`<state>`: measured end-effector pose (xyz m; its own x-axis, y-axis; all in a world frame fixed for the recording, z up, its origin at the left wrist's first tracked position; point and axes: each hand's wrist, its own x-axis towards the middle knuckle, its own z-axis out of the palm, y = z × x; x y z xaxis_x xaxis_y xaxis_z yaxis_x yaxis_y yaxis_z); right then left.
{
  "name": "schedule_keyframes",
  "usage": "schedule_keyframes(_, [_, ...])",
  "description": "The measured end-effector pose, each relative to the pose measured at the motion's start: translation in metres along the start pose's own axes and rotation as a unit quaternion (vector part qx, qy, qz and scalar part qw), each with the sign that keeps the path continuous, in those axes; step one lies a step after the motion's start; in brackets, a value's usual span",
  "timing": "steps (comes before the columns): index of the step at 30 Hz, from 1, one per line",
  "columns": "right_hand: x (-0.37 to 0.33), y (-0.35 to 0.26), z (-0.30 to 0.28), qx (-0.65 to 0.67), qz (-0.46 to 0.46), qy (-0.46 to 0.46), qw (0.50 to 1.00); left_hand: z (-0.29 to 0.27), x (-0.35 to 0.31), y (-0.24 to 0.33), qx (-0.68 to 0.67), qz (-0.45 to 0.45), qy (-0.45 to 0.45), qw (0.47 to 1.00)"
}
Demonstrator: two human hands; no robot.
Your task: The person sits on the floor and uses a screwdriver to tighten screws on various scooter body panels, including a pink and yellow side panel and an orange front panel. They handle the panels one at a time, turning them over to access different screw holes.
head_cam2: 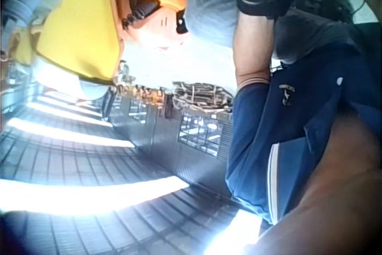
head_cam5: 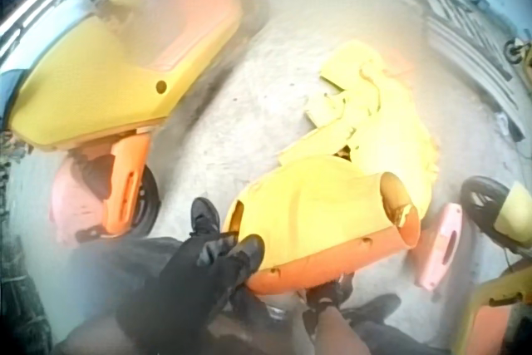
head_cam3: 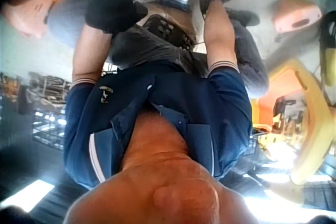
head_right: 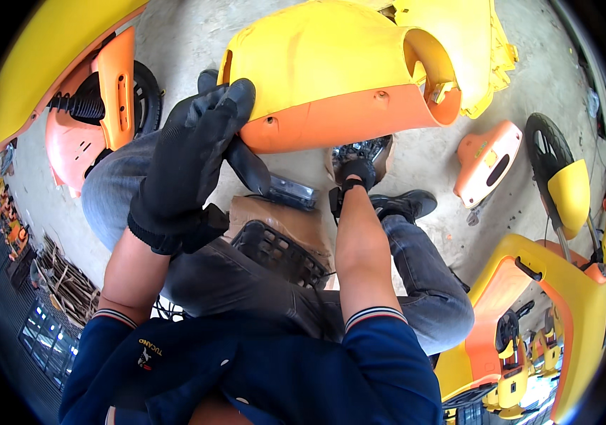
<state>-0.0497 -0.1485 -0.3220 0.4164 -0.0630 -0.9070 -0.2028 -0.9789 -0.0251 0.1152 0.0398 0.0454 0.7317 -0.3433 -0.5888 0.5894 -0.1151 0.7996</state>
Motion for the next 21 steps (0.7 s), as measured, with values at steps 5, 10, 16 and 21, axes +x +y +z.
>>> schedule_keyframes(5, [0.073,0.036,0.106,-0.085,-0.009,0.061,0.994,0.007,0.008,0.004,0.01,-0.006,-0.007,1.0])
schedule_keyframes(10, [0.007,-0.003,0.016,0.004,0.049,0.061,0.997,-0.005,0.007,-0.01,0.021,0.026,-0.003,0.999])
schedule_keyframes(16, [-0.031,0.035,0.009,0.569,0.026,0.169,0.804,0.002,0.002,0.001,-0.046,0.007,-0.042,0.998])
schedule_keyframes(21, [-0.098,0.045,-0.041,0.878,-0.088,0.119,0.455,0.002,-0.003,0.001,-0.081,0.028,-0.051,0.995])
